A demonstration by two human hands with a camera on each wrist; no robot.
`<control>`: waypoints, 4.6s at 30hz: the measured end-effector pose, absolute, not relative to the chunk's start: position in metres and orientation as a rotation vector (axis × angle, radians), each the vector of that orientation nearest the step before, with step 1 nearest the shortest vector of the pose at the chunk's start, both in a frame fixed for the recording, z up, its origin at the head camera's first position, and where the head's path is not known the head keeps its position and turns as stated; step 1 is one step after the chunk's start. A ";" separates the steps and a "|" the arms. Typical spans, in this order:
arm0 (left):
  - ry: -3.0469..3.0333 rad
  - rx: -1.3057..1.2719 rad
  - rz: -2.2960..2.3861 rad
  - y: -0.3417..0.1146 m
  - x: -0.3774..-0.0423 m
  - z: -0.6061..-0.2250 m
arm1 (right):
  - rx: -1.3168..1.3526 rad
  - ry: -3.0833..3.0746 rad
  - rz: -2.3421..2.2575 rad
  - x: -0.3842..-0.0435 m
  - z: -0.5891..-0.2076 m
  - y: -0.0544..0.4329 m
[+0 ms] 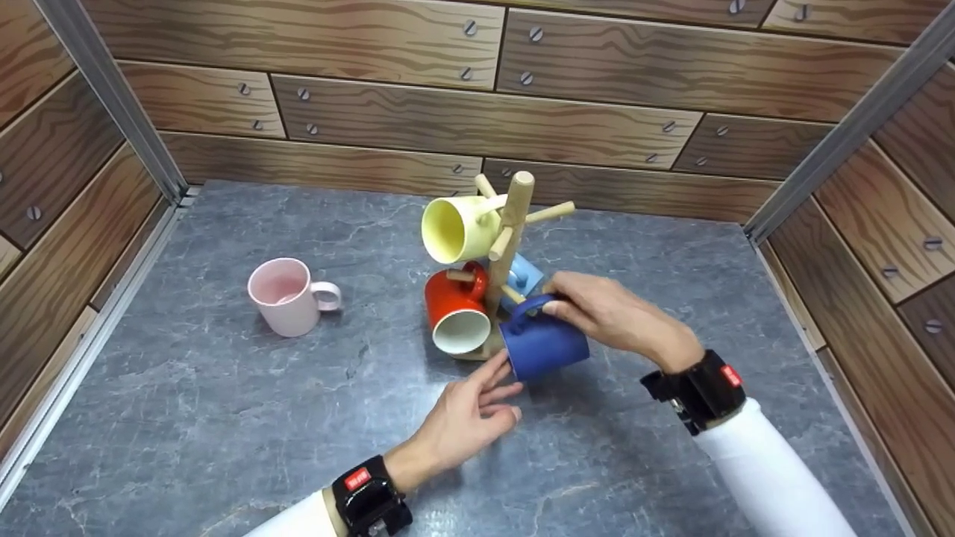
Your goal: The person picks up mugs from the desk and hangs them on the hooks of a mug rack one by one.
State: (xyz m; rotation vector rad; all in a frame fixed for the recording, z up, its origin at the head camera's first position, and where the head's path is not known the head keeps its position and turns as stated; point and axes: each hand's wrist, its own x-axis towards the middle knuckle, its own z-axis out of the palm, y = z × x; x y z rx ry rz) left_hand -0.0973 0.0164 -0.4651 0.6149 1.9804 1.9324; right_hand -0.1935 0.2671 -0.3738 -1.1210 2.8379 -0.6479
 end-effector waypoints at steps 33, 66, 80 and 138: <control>1.876 0.398 2.080 0.023 -0.115 -0.472 | -0.889 2.749 -0.403 -0.237 -0.361 0.231; 2.345 0.506 1.854 0.001 -0.115 -0.479 | -0.925 2.876 -0.698 -0.223 -0.375 0.246; 2.671 0.563 1.795 -0.020 -0.136 -0.449 | -0.881 3.090 -0.861 -0.216 -0.376 0.268; 2.915 1.052 2.097 -0.007 -0.200 -0.361 | -0.875 3.318 -1.430 -0.227 -0.346 0.238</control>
